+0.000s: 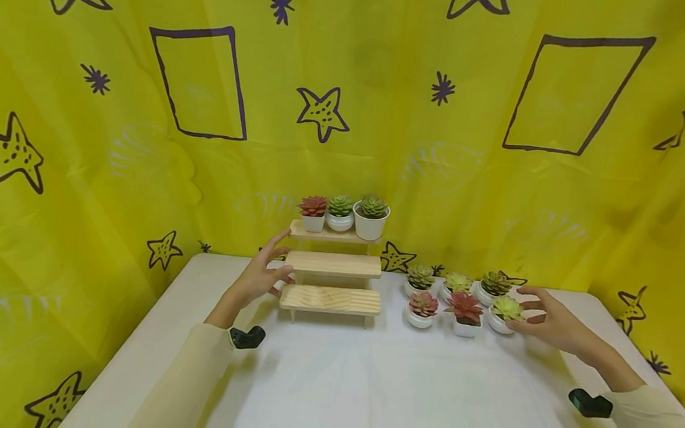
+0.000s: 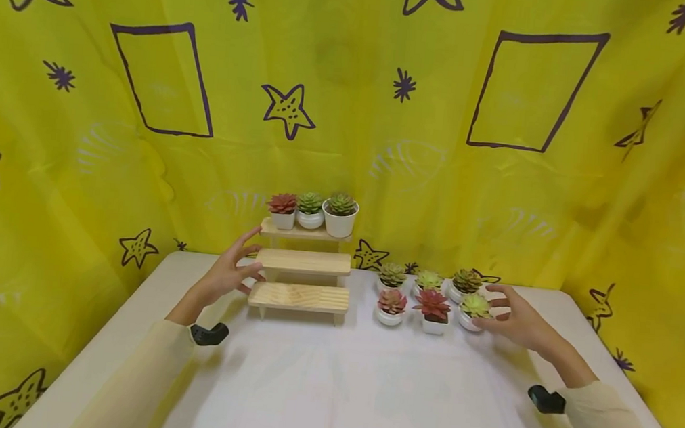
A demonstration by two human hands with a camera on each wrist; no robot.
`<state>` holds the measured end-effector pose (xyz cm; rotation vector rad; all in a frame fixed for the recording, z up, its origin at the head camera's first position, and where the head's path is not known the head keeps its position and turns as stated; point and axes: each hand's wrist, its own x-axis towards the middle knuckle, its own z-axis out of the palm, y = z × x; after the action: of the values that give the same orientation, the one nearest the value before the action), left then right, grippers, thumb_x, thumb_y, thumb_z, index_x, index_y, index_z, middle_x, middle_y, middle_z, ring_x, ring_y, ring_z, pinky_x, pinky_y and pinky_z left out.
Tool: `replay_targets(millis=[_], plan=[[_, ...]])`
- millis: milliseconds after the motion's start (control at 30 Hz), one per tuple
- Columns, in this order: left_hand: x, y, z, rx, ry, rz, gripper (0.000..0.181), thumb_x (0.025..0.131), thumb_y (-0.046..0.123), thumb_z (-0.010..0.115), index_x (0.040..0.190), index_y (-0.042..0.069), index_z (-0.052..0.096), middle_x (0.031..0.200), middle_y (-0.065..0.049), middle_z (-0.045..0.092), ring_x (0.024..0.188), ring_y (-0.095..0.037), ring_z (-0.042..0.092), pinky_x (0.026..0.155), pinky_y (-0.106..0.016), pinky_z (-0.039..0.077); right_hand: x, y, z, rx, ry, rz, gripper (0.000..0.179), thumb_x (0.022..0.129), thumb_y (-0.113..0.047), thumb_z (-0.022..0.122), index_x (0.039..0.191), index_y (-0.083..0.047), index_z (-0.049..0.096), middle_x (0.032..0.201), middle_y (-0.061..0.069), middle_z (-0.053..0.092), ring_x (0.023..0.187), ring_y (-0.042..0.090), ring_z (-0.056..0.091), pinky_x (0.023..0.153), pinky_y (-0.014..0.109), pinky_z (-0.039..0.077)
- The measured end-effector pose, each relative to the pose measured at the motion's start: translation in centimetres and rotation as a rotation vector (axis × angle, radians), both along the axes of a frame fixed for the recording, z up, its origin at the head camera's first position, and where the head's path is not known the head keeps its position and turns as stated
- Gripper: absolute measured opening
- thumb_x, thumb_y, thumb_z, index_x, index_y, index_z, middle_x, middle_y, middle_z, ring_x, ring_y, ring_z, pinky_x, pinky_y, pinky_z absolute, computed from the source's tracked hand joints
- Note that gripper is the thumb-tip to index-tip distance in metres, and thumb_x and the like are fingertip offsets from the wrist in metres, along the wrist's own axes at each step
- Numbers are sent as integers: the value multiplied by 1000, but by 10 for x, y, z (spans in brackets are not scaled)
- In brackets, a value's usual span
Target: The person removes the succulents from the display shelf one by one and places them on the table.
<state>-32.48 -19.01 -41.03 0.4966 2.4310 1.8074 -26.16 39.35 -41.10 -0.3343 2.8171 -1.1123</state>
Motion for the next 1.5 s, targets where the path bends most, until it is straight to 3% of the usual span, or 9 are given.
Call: replay_targets(millis=[100, 300, 433, 667, 1067, 1500], plan=[[0, 0, 1, 2, 5, -4, 81, 104, 5, 60, 164, 40, 19, 162, -26, 27, 98, -42, 70, 60, -43, 62, 1, 0, 10, 3, 19, 23, 84, 97, -27, 74, 155, 6, 24, 138, 42, 46, 115, 55, 58, 83, 52, 59], [-1, -2, 0, 7, 13, -4, 81, 104, 5, 60, 165, 39, 18, 162, -27, 27, 98, -41, 70, 60, -44, 62, 1, -1, 28, 23, 49, 41, 85, 99, -28, 72, 158, 2, 18, 143, 40, 44, 122, 61, 50, 86, 61, 55], [-2, -3, -1, 12, 18, -13, 81, 104, 4, 59, 165, 35, 17, 162, -29, 25, 97, -41, 70, 60, -47, 62, -1, -3, 34, 31, 56, 44, 85, 100, -30, 70, 159, 1, 18, 145, 38, 44, 124, 60, 49, 87, 62, 54], [0, -1, 1, 23, -10, 1, 81, 103, 5, 60, 164, 39, 19, 163, -26, 26, 98, -42, 69, 62, -49, 62, -6, -11, 40, 9, 100, 38, 83, 100, -29, 70, 159, 2, 21, 143, 39, 44, 120, 58, 53, 87, 60, 56], [0, -1, 0, 28, -9, -2, 82, 103, 2, 60, 164, 39, 19, 162, -28, 27, 97, -39, 70, 57, -43, 61, -18, -43, 63, -17, 164, 49, 82, 99, -32, 71, 160, -1, 24, 145, 35, 45, 123, 54, 53, 88, 61, 55], [0, 0, -1, 18, -10, 5, 81, 103, 4, 61, 164, 40, 21, 161, -25, 29, 99, -42, 69, 60, -46, 62, -38, -90, 81, -81, 191, 61, 85, 98, -35, 73, 161, -4, 25, 146, 31, 47, 123, 49, 55, 91, 59, 55]])
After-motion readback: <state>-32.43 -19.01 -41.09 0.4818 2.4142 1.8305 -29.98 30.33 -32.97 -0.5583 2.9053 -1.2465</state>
